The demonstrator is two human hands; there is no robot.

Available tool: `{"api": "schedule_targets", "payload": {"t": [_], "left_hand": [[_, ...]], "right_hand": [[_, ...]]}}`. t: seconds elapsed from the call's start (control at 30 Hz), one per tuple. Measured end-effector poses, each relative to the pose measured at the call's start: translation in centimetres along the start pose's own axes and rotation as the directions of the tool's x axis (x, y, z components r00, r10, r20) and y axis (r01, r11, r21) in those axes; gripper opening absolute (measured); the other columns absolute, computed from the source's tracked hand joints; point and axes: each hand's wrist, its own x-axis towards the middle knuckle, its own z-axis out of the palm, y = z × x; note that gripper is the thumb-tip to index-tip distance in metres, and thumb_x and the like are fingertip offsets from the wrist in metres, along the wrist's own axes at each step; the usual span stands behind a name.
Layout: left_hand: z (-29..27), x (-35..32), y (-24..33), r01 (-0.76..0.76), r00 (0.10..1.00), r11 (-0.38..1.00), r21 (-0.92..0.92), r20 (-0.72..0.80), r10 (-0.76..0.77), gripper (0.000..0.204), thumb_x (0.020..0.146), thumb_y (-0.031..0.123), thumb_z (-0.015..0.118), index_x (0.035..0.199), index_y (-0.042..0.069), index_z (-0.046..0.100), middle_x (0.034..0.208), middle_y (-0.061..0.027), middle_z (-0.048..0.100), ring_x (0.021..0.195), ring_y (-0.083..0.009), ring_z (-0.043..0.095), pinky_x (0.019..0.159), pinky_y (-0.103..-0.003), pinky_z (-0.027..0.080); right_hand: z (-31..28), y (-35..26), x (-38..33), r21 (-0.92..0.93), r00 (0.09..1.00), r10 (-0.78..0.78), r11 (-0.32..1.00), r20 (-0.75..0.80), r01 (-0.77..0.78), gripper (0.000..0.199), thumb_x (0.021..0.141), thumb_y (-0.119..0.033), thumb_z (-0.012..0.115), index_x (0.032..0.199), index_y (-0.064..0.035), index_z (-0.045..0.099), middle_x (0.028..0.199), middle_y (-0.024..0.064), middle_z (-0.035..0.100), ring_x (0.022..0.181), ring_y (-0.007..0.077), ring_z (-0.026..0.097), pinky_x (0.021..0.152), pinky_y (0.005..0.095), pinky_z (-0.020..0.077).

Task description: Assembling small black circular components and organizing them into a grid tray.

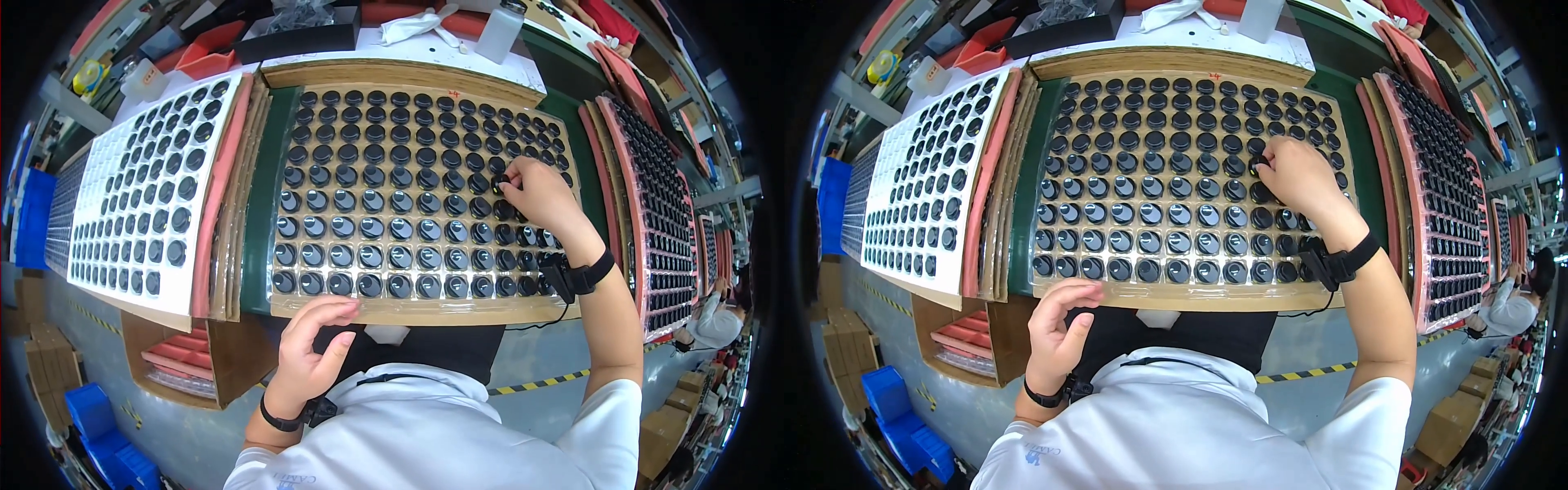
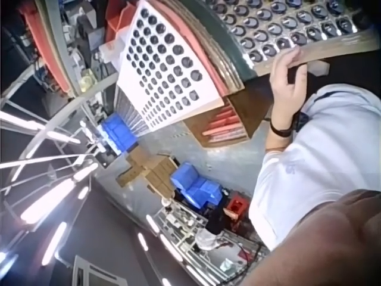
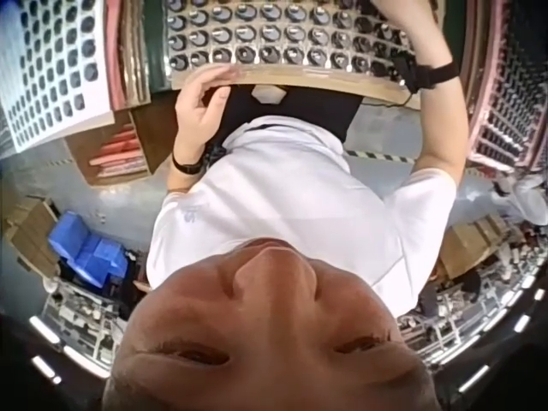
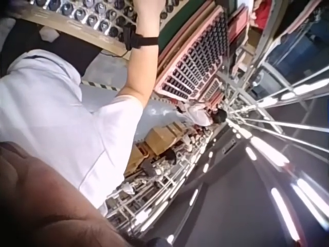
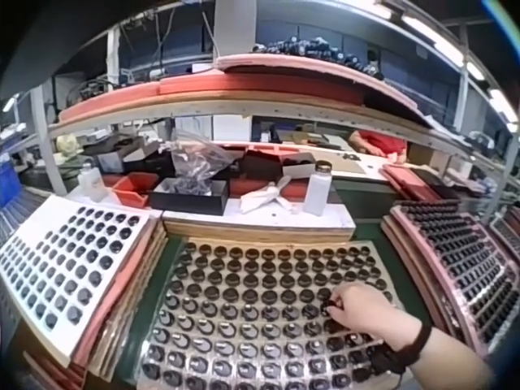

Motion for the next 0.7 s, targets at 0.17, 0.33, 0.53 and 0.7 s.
{"api": "schedule_targets", "payload": {"t": [0.17,0.33,0.53,0.7], "left_hand": [[0.1,0.3,-0.3,-0.012,1.0,1.0,-0.004,0.027,0.012,0.026,0.082,0.001,0.062,0.107,-0.004,0.058,0.107,-0.017,0.06,0.093,-0.0229,0.061,0.079,-0.031,0.051],[-0.9,0.1,-0.4,-0.038,0.999,0.998,0.057,-0.003,0.038,0.026,0.081,0.001,0.062,0.106,-0.003,0.059,0.107,-0.016,0.06,0.093,-0.0239,0.062,0.079,-0.031,0.051],[-2.9,0.8,0.7,-0.107,0.994,0.97,0.217,0.032,0.103,0.025,0.08,0.0,0.061,0.105,-0.002,0.06,0.106,-0.0144,0.061,0.094,-0.0231,0.061,0.081,-0.03,0.05],[-5.1,0.7,2.3,-0.051,0.996,0.964,0.26,-0.057,0.068,0.026,0.079,-0.001,0.061,0.105,-0.001,0.06,0.105,-0.0143,0.061,0.093,-0.0239,0.061,0.08,-0.031,0.049]], "right_hand": [[0.1,0.2,0.1,0.016,0.998,0.045,0.999,0.035,-0.045,0.02,0.076,-0.015,0.068,0.085,0.0005,0.061,0.076,0.012,0.063,0.073,0.0274,0.062,0.067,0.0354,0.0484],[0.3,-0.7,0.4,-0.039,0.999,-0.047,0.998,-0.008,0.046,0.02,0.075,-0.015,0.069,0.084,0.0007,0.06,0.075,0.0131,0.062,0.073,0.028,0.062,0.067,0.0352,0.0485],[-0.2,0.4,-1.4,0.118,0.996,-0.038,0.992,-0.085,0.047,0.024,0.081,-0.007,0.065,0.101,-0.0001,0.054,0.072,0.0056,0.054,0.063,0.0133,0.052,0.059,0.0255,0.043],[-3.7,-3.9,-2.9,0.315,0.997,0.03,0.949,-0.076,-0.004,0.021,0.081,-0.003,0.063,0.1,0.0008,0.055,0.073,0.0017,0.052,0.065,0.0077,0.047,0.059,0.0219,0.0403]]}}
